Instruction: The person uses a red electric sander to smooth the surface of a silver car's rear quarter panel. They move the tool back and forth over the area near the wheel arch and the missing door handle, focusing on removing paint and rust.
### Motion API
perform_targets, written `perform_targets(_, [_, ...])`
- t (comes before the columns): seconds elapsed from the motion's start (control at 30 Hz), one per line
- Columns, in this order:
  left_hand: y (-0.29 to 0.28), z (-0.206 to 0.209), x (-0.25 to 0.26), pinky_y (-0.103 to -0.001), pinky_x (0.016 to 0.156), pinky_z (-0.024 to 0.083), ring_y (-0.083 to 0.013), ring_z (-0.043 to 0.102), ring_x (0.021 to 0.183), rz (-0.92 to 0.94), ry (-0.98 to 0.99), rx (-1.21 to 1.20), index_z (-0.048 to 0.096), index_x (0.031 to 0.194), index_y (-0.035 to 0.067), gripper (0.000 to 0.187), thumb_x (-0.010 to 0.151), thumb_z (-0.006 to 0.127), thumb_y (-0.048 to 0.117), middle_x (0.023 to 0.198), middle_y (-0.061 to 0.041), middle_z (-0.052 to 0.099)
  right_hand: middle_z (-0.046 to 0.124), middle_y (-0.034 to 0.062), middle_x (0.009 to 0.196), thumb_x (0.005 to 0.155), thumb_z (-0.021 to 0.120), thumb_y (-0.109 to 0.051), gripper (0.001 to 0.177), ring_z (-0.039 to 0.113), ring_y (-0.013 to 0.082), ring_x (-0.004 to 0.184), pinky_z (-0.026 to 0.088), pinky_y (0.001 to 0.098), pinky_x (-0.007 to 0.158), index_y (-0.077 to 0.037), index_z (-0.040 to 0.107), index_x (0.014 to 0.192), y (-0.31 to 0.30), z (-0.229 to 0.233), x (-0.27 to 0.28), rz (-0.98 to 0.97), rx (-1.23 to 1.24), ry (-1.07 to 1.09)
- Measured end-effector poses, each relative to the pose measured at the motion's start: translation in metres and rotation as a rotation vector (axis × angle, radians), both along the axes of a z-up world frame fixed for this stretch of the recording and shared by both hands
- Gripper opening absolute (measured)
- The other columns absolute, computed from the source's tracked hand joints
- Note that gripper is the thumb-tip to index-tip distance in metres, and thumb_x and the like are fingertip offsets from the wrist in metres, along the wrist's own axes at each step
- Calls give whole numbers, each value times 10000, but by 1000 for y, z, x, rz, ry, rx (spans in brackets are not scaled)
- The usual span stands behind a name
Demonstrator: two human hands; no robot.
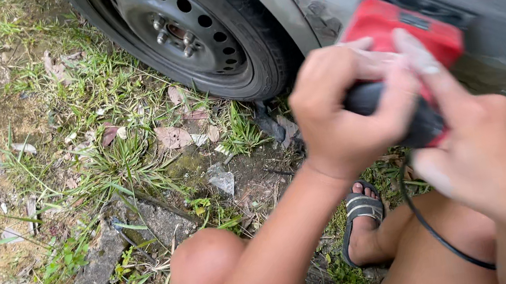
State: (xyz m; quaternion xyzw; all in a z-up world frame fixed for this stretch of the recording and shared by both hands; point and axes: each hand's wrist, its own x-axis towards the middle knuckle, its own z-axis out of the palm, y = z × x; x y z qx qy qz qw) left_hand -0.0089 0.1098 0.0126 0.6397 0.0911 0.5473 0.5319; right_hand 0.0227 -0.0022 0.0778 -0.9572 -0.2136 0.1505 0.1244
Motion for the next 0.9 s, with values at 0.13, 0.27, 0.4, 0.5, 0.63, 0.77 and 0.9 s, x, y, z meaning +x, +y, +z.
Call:
perform_targets(0.13, [-24, 7, 0, -365, 951, 594, -210, 687, 838, -29, 69, -39, 598, 791, 132, 111, 867, 671, 167, 822, 37, 667, 731, 333, 856, 625, 648, -58, 1239, 656, 598, 816, 510, 528, 754, -444, 287, 1745, -24, -5, 1, -67, -81, -94])
perform_targets(0.27, [2, 6, -1, -345, 921, 609, -217, 699, 846, -8, 44, -8, 595, 784, 135, 112, 859, 679, 136, 825, 10, 670, 715, 304, 824, 591, 596, -8, 1222, 663, 564, 718, 483, 510, 735, -390, 326, 1720, 2, 0, 0, -6, 49, -49])
perform_targets(0.4, [32, 0, 0, -365, 890, 606, -227, 729, 884, 14, 10, -9, 591, 788, 113, 144, 880, 693, 157, 818, -52, 655, 678, 302, 713, 608, 565, -18, 1154, 615, 574, 677, 443, 526, 680, -359, 329, 1685, 31, -1, 3, 124, 151, -49])
perform_targets(0.5, [28, 0, 2, -371, 939, 631, -208, 712, 871, 27, -7, -42, 580, 775, 107, 169, 917, 668, 136, 774, -13, 627, 676, 314, 756, 616, 564, 18, 1159, 561, 576, 640, 429, 499, 607, -338, 283, 1683, 27, -4, 6, 205, 189, -33])
perform_targets(0.63, [-17, -2, 4, -405, 928, 645, -212, 671, 809, -15, -19, -40, 568, 794, 123, 133, 862, 677, 153, 807, -19, 619, 702, 326, 725, 617, 615, -63, 1198, 651, 560, 695, 468, 529, 675, -381, 254, 1713, -24, -7, 10, 148, -12, -72])
perform_targets(0.77, [-63, 9, 2, -337, 962, 573, -206, 720, 873, -60, 94, -81, 607, 818, 167, 118, 887, 701, 186, 844, 60, 671, 727, 250, 671, 629, 657, -127, 1185, 684, 487, 596, 529, 462, 658, -401, 404, 1754, -74, -14, 9, 37, -119, -258])
perform_targets(0.9, [-33, 10, 2, -330, 930, 587, -202, 699, 846, -70, 84, -58, 585, 789, 156, 149, 890, 691, 183, 840, 47, 666, 740, 329, 818, 577, 665, -97, 1266, 651, 610, 768, 515, 553, 699, -419, 301, 1746, -38, -1, 7, 8, -103, -157])
